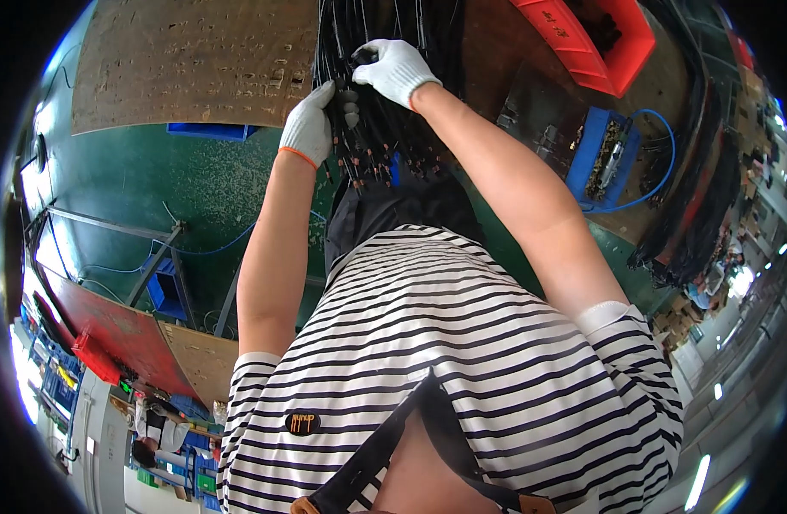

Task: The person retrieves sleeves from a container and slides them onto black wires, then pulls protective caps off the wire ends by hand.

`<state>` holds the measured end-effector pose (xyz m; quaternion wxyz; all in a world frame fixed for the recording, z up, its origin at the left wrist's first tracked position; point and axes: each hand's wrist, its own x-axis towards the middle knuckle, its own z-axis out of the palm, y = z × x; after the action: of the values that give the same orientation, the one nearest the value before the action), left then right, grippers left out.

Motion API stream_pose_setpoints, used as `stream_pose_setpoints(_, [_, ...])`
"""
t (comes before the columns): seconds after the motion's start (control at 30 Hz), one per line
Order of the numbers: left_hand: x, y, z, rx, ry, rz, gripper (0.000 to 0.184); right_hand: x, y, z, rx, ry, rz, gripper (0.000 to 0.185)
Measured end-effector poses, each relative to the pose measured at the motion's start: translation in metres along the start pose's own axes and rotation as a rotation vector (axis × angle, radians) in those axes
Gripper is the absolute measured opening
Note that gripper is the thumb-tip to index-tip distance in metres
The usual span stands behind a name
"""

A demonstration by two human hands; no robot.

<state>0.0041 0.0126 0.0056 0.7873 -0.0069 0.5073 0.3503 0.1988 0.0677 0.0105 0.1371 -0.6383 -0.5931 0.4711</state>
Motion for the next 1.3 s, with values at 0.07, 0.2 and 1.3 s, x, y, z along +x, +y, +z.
stream_pose_setpoints(0.07, [-0.003, 0.006, -0.004, 0.013, -0.040, -0.004, 0.022, -0.019, -0.007, -0.010, 0.148, -0.017, -0.079, 0.042])
stream_pose_setpoints(0.2, [-0.008, 0.018, -0.005, 0.097, -0.067, -0.014, 0.018, -0.058, -0.023, -0.035, 0.181, -0.091, -0.049, 0.041])
stream_pose_setpoints(1.3, [-0.037, 0.011, 0.058, 0.220, -0.095, 0.191, 0.018, -0.166, 0.010, -0.070, 0.278, -0.251, 0.143, 0.042])
